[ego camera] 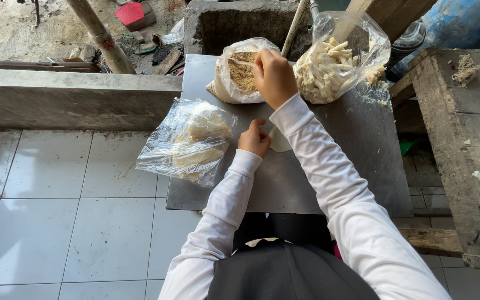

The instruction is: The person fills triangular wrappers with a granular mixture and small white sticks by hand, folds the wrappers into closed triangular shapes, and places the completed snacks into a clear plastic bag.

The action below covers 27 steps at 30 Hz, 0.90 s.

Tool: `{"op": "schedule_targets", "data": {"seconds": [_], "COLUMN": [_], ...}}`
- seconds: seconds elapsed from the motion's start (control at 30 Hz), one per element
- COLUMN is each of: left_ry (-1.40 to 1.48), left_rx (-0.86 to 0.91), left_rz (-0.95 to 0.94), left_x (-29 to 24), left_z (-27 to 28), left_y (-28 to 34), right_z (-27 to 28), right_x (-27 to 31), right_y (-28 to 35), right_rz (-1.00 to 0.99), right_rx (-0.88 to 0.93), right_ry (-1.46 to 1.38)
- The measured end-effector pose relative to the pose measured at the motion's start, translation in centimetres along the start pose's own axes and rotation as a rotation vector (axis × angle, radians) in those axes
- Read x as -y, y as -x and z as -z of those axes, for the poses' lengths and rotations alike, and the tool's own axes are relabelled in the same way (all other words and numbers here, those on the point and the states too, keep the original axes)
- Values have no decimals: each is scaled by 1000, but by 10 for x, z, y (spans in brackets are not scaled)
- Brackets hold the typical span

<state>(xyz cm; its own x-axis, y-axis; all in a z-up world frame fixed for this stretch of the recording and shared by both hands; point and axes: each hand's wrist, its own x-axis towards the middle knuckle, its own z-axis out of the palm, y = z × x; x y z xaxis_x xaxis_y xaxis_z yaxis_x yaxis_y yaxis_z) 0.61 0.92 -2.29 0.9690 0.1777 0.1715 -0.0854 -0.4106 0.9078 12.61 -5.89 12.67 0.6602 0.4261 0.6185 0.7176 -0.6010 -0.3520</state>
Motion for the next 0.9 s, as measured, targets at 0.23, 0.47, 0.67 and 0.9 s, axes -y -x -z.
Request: {"op": "schedule_targets", "data": {"seconds": [0.23,0.47,0.67,0.9], "left_ry": [-1,-25,-21,-15], "left_rx": [-4,-10,1,1], "left_rz": [-3,-35,-25,-12], "left_x": [-2,1,-2,-5], "left_z": [1,-1,1,2], "left_y": [1,0,1,2], "right_z": [-25,-26,18,30], "right_x": [3,-23,-21,9], "right_y": [-33,-40,-39,-29], "right_rz": [16,118,23,46], "right_rx": [14,-28,-6,23], "right_ry": [-463,-413,-440,-287]}}
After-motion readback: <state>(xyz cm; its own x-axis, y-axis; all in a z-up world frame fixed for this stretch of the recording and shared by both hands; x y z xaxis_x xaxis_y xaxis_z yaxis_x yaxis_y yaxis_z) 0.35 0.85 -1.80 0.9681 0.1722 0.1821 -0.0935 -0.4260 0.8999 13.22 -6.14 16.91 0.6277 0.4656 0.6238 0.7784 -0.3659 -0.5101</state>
